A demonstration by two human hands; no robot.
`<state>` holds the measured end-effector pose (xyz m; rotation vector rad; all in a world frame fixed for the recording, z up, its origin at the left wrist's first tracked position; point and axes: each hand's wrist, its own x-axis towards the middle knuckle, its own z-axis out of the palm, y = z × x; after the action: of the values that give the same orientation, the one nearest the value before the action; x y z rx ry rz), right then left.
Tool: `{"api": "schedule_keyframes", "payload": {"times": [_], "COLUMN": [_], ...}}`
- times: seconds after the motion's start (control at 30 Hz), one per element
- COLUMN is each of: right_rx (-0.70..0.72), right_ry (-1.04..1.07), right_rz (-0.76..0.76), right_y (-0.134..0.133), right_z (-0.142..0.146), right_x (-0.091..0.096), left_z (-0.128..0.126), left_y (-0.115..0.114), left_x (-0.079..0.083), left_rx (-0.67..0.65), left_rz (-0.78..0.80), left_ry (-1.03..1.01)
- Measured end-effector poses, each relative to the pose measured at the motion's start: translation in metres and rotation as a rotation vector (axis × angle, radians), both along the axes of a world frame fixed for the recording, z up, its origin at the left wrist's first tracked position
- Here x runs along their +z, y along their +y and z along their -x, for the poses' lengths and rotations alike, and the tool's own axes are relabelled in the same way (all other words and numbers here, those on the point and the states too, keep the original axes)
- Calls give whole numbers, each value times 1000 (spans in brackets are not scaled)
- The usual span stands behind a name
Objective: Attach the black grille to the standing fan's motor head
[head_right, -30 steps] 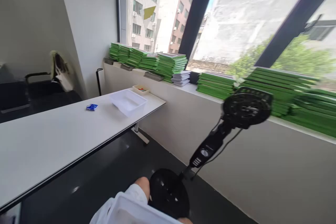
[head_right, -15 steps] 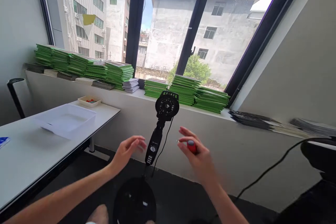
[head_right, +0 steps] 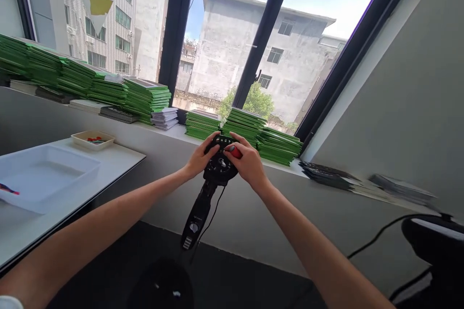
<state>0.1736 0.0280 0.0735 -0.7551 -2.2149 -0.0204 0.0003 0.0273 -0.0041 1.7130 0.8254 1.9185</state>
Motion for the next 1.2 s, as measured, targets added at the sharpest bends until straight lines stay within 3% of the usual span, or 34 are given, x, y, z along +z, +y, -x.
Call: {"api": "schedule_keyframes", "payload": {"times": [0.2, 0.4, 0.63, 0.8, 0.9, 1.2], "right_rx": [-73, -134, -132, -152, -140, -162], "right_ry": [-76, -138, -15, 129, 135, 152], "right_rz": [29, 127, 268, 387, 445, 296], "right_y": [0, 4, 17, 21, 22, 29], "right_z": [-5, -4, -9, -16, -18, -11], "right_x": [12, 22, 16, 10, 8, -8], "left_z": [-9, -17, -12, -6, -4, 0], "left_y": [4, 2, -1, 4, 7, 14], "left_x": [7, 7, 6, 18, 24, 21], "left_rx": [129, 174, 201, 197, 186, 183], "left_rz": [22, 19, -71, -108, -73, -64], "left_ry": [48, 55, 290, 506, 528, 383]}}
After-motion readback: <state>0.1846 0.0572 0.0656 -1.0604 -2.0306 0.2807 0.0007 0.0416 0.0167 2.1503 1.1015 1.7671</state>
